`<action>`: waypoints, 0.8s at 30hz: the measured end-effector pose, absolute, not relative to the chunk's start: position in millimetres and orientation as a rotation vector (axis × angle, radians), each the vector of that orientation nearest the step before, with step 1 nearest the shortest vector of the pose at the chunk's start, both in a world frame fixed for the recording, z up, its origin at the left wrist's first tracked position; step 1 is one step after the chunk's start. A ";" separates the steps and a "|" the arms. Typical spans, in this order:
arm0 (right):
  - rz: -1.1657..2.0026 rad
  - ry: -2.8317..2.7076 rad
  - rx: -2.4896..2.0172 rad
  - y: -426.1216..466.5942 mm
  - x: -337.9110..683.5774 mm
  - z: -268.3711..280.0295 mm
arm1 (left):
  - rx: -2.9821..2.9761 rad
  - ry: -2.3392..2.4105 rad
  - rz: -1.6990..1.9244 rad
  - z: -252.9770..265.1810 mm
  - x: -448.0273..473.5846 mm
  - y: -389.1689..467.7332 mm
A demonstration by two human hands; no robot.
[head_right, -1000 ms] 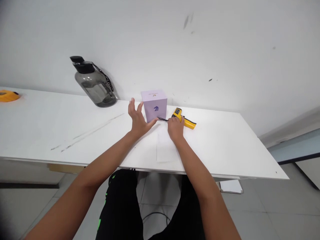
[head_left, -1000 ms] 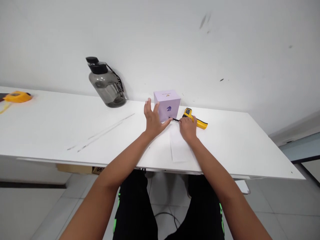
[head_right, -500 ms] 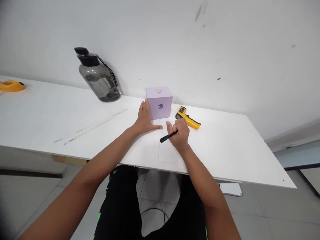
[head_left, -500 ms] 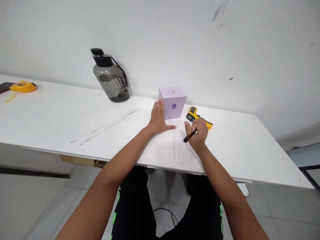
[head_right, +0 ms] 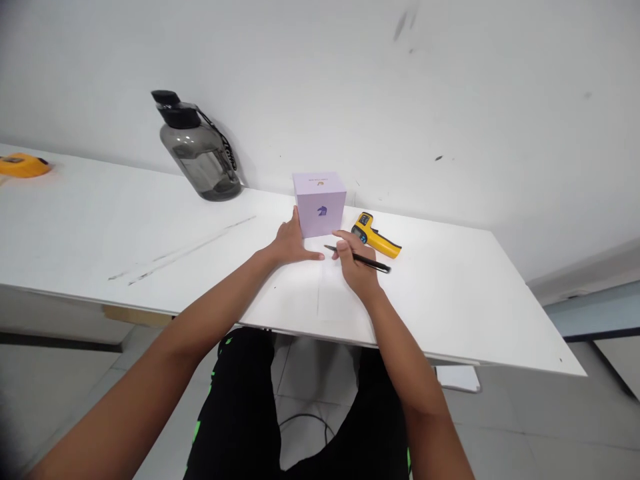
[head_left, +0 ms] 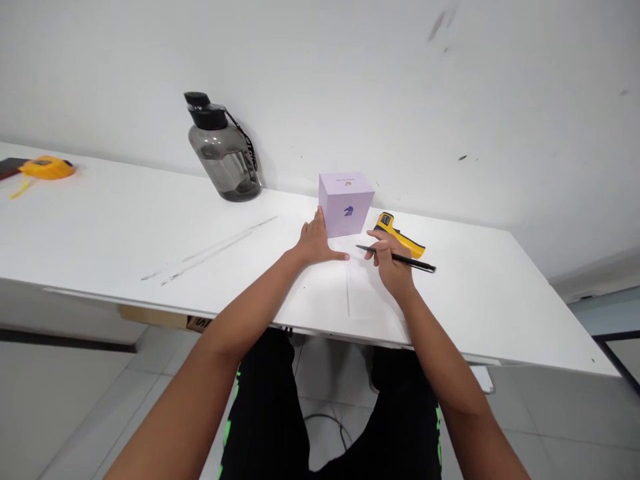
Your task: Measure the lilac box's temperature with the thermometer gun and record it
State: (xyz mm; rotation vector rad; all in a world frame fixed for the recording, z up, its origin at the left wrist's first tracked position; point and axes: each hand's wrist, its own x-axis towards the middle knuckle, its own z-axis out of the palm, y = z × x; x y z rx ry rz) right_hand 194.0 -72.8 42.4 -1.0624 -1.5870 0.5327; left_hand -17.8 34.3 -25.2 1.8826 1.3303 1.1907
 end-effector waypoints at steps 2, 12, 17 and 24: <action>0.608 -1.546 -1.037 -76.0 195.5 56.5 | 2.000 1.376 0.928 -13.2 -16.4 26.9; 1.202 -1.640 -1.173 -94.3 193.1 4.5 | 2.077 1.512 0.517 9.0 -14.9 15.2; 0.971 -1.616 -1.438 -97.5 178.2 11.5 | 2.070 1.503 0.529 10.4 -14.9 13.4; 0.929 -1.622 -1.503 -95.1 182.5 18.1 | 2.067 1.508 0.528 10.6 -13.8 14.4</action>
